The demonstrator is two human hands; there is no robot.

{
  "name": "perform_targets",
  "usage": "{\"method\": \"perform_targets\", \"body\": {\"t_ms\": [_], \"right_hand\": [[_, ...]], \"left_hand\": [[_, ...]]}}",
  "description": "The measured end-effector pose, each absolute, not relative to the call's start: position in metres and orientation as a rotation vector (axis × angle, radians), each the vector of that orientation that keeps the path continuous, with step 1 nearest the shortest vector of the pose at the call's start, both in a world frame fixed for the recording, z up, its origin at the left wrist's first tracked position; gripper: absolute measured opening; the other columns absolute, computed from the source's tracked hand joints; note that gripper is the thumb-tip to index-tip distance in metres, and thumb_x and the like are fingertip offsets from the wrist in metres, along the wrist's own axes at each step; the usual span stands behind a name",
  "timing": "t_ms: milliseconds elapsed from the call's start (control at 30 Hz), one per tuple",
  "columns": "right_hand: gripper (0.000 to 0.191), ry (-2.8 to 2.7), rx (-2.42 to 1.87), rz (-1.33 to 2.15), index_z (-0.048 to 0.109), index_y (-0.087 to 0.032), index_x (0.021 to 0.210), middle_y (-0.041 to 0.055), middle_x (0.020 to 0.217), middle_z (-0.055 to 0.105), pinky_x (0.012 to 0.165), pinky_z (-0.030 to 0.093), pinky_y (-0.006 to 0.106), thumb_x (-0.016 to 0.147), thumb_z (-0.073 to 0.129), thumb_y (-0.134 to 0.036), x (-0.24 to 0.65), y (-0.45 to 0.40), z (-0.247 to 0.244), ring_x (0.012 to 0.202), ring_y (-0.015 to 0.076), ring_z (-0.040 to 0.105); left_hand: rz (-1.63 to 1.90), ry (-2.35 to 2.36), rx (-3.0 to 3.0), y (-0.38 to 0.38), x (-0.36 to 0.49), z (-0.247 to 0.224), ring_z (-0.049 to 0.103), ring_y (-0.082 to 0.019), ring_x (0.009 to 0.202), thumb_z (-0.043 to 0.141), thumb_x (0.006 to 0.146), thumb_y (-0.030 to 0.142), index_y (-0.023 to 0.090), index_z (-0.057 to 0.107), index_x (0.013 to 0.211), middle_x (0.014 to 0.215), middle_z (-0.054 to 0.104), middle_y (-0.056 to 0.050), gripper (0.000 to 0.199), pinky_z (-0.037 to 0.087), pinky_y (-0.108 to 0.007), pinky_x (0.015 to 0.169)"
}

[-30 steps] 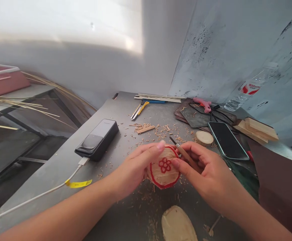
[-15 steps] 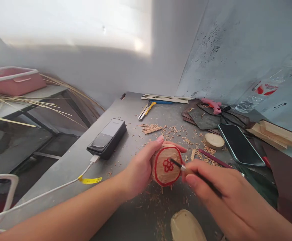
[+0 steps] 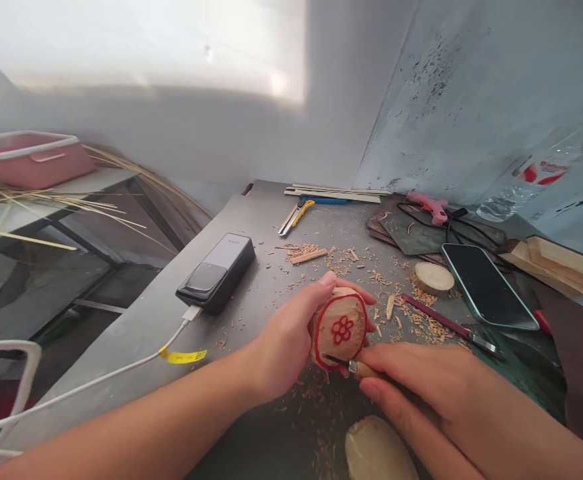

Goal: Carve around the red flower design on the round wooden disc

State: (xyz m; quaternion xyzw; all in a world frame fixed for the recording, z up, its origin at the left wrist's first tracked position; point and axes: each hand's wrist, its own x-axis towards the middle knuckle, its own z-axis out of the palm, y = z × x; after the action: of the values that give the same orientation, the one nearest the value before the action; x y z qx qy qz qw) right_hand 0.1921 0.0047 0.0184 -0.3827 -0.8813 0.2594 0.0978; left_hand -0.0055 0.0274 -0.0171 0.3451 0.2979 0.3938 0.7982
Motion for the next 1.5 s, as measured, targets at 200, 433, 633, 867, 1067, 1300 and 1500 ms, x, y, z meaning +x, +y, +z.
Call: {"method": "perform_targets", "body": {"t_ms": [200,433,633,867,1067,1300,1500], "right_hand": [[0.034,-2.501,-1.148,0.593,0.069,-0.026,0.088,0.0027,0.073,0.073,0.059,0.056,0.030,0.105,0.040,-0.023,0.191,0.002,0.017,0.062,0.0197,0.070],[0.036,-2.463,-1.174,0.623,0.067,-0.027,0.084,0.0007,0.068,0.071,0.054,0.055,0.029,0.106,0.039,-0.023,0.187,0.001,0.022,0.057,0.0184,0.067],[0.037,-2.382,-1.240,0.757,0.059,-0.027,0.081,-0.0017,0.064,0.065,0.051,0.047,0.029,0.110,0.036,-0.029,0.184,-0.006,0.017,0.053,0.0159,0.061],[0.038,-2.248,-1.319,0.993,0.059,-0.027,0.081,0.0007,0.069,0.067,0.053,0.047,0.029,0.110,0.037,-0.042,0.175,-0.008,0.012,0.058,0.0170,0.062],[0.059,-1.752,-1.492,1.596,0.066,-0.026,0.077,-0.0003,0.049,0.055,0.046,0.047,0.027,0.102,0.037,-0.071,0.169,-0.015,0.022,0.044,0.0163,0.051],[0.063,-1.797,-1.438,1.353,0.064,-0.028,0.079,0.0003,0.053,0.053,0.050,0.047,0.029,0.098,0.034,-0.079,0.175,-0.012,0.018,0.050,0.0183,0.051],[0.032,-2.167,-1.366,0.905,0.058,-0.027,0.092,-0.0027,0.068,0.063,0.052,0.041,0.027,0.109,0.041,-0.048,0.180,-0.006,0.015,0.056,0.0140,0.055]], "left_hand": [[0.835,0.612,0.730,0.030,-0.007,-0.019,0.062,-0.017,0.066,0.053,0.093,0.064,0.018,0.070,0.108,0.090,0.068,-0.008,0.052,0.050,-0.026,0.056],[0.813,0.592,0.744,0.030,-0.002,-0.018,0.065,-0.020,0.062,0.024,0.104,0.051,0.013,0.066,0.126,0.088,0.070,-0.012,0.062,0.048,-0.027,0.053],[0.838,0.649,0.695,0.027,0.001,-0.012,0.069,-0.023,0.067,0.021,0.105,0.049,0.011,0.064,0.130,0.086,0.071,-0.012,0.063,0.045,-0.026,0.053],[0.860,0.736,0.604,0.024,0.005,-0.009,0.072,-0.025,0.072,0.022,0.105,0.051,0.011,0.063,0.132,0.087,0.073,-0.013,0.063,0.049,-0.029,0.057],[0.938,0.763,0.597,0.022,0.007,-0.012,0.073,-0.025,0.075,0.028,0.106,0.051,0.011,0.066,0.126,0.084,0.075,-0.012,0.058,0.053,-0.031,0.066],[0.890,0.751,0.491,0.024,0.005,-0.007,0.068,-0.017,0.066,0.026,0.106,0.048,0.014,0.071,0.096,0.081,0.072,-0.010,0.056,0.051,-0.025,0.061],[0.869,0.633,0.512,0.024,0.001,-0.009,0.063,-0.019,0.059,0.037,0.099,0.052,0.012,0.072,0.111,0.080,0.071,-0.009,0.055,0.045,-0.027,0.052]]}}
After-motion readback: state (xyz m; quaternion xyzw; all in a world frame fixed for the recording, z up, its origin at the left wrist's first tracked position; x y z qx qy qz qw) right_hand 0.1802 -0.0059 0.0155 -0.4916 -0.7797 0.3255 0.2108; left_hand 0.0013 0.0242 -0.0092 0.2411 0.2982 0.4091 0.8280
